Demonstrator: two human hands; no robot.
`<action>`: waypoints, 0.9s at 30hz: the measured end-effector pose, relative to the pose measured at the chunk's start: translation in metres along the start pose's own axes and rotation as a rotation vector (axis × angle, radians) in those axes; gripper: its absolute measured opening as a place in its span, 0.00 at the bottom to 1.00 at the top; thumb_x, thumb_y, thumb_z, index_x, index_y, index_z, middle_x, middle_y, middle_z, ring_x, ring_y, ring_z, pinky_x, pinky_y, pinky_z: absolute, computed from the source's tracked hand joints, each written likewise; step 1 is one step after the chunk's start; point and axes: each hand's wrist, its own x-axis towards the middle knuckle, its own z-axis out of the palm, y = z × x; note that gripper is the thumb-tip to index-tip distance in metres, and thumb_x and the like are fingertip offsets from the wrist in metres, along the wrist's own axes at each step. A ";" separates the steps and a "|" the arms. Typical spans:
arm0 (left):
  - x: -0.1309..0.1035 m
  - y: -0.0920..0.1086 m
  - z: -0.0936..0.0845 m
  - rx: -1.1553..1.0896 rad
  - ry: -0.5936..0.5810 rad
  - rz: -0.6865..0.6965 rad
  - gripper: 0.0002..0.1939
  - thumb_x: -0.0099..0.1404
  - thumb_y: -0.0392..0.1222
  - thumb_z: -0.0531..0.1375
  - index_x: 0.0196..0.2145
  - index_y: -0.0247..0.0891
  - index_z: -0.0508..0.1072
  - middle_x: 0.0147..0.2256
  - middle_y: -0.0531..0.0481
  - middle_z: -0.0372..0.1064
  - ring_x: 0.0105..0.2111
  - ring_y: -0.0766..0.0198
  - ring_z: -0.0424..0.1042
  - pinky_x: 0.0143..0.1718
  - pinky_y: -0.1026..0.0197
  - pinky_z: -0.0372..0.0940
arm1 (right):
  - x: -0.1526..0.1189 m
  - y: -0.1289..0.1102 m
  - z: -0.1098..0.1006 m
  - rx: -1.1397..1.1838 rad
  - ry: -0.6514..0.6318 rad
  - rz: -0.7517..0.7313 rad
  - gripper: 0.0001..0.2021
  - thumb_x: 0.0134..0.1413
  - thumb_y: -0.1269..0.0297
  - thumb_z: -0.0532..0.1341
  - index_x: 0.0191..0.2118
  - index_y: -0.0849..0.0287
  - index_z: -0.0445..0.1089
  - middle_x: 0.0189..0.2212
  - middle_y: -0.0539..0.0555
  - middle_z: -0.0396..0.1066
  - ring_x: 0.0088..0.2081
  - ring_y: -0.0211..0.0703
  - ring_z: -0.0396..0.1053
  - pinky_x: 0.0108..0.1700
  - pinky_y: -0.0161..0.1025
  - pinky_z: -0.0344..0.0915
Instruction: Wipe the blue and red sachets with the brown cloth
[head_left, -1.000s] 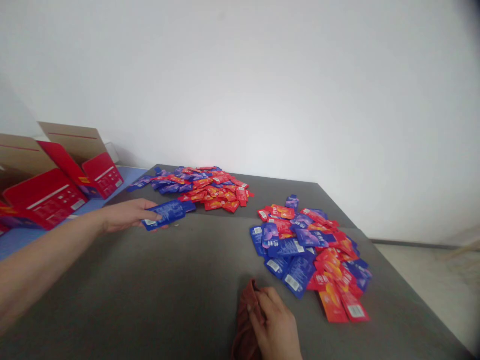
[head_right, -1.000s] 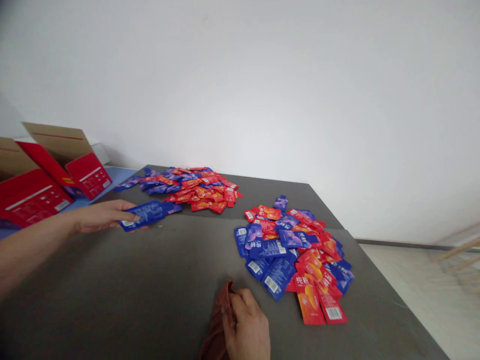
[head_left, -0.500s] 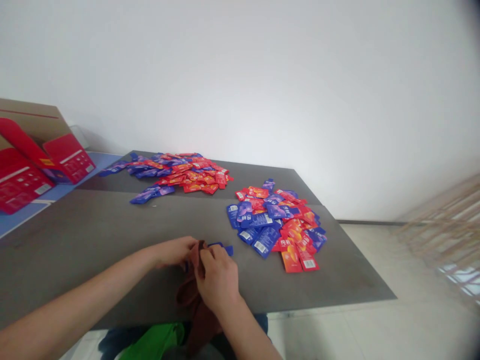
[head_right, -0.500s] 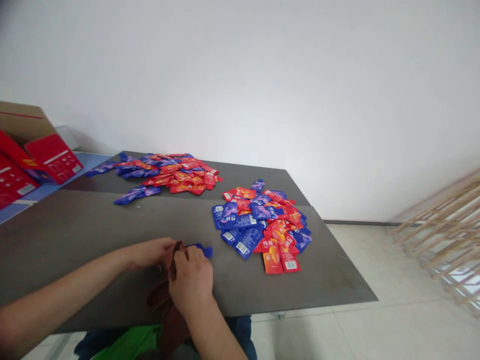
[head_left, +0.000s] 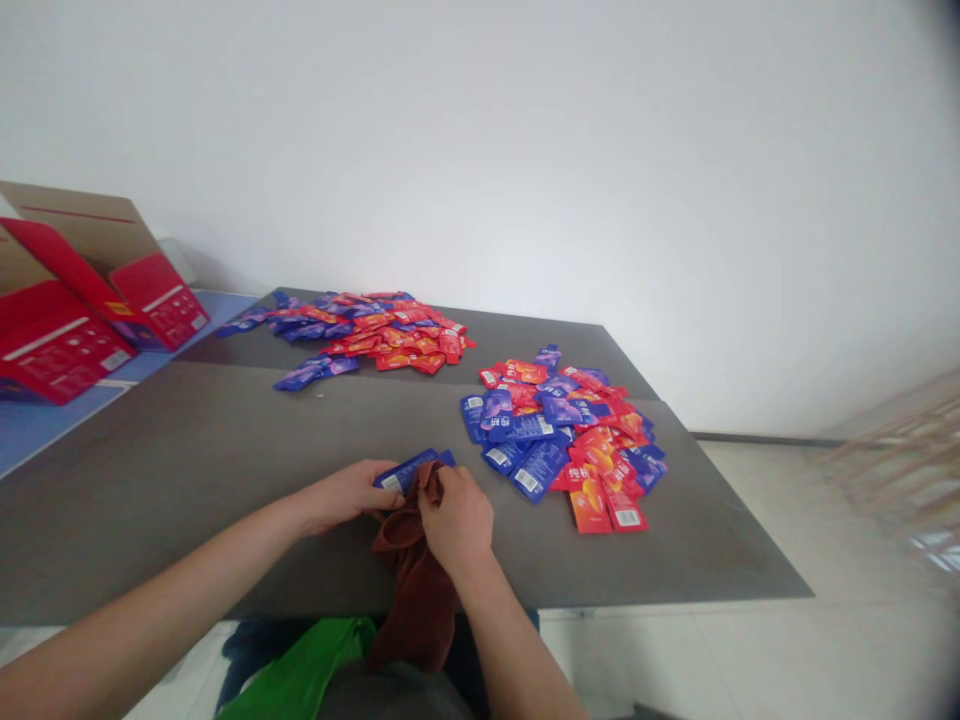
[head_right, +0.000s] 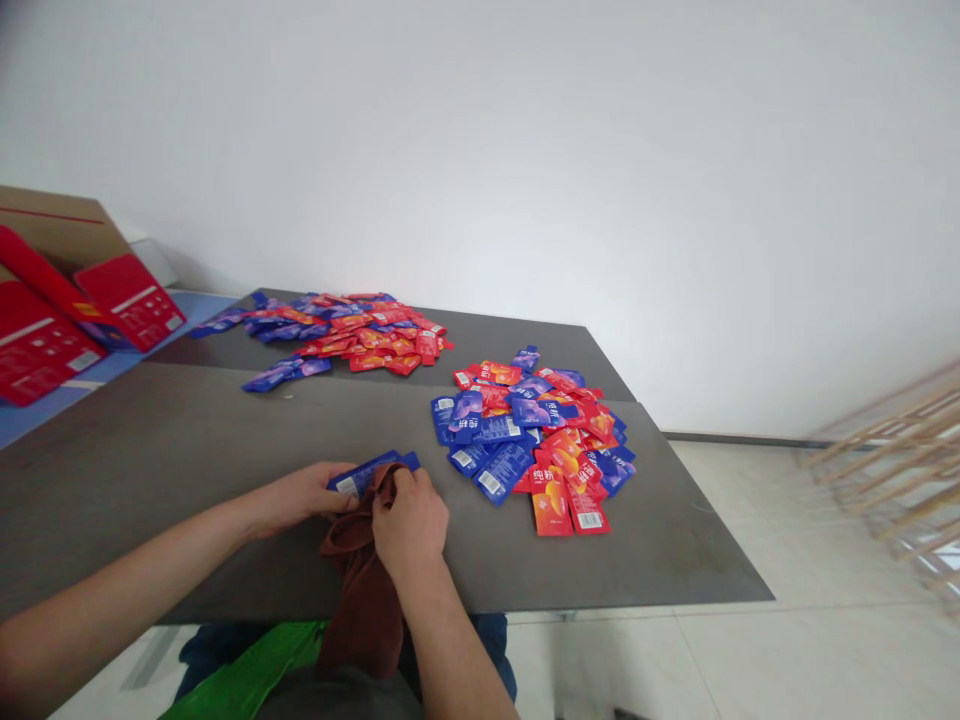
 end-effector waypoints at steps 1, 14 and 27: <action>-0.001 -0.001 0.001 0.000 0.012 0.006 0.19 0.53 0.46 0.67 0.42 0.37 0.74 0.35 0.51 0.75 0.35 0.58 0.73 0.36 0.60 0.68 | -0.002 0.002 -0.002 0.025 0.007 0.005 0.05 0.63 0.60 0.59 0.36 0.54 0.68 0.36 0.49 0.68 0.35 0.39 0.68 0.34 0.35 0.55; 0.003 0.006 0.015 0.291 -0.026 -0.031 0.17 0.58 0.53 0.63 0.36 0.34 0.77 0.27 0.51 0.73 0.25 0.60 0.71 0.26 0.62 0.65 | -0.029 -0.011 -0.029 0.005 0.104 -0.058 0.05 0.65 0.60 0.57 0.39 0.53 0.68 0.38 0.50 0.67 0.38 0.41 0.68 0.34 0.36 0.56; -0.005 -0.005 0.021 0.466 0.114 0.040 0.17 0.61 0.54 0.58 0.38 0.38 0.73 0.27 0.52 0.74 0.25 0.60 0.74 0.24 0.65 0.63 | 0.001 0.034 -0.033 -0.312 -0.021 0.163 0.09 0.67 0.63 0.54 0.42 0.55 0.71 0.40 0.55 0.69 0.36 0.42 0.70 0.32 0.36 0.58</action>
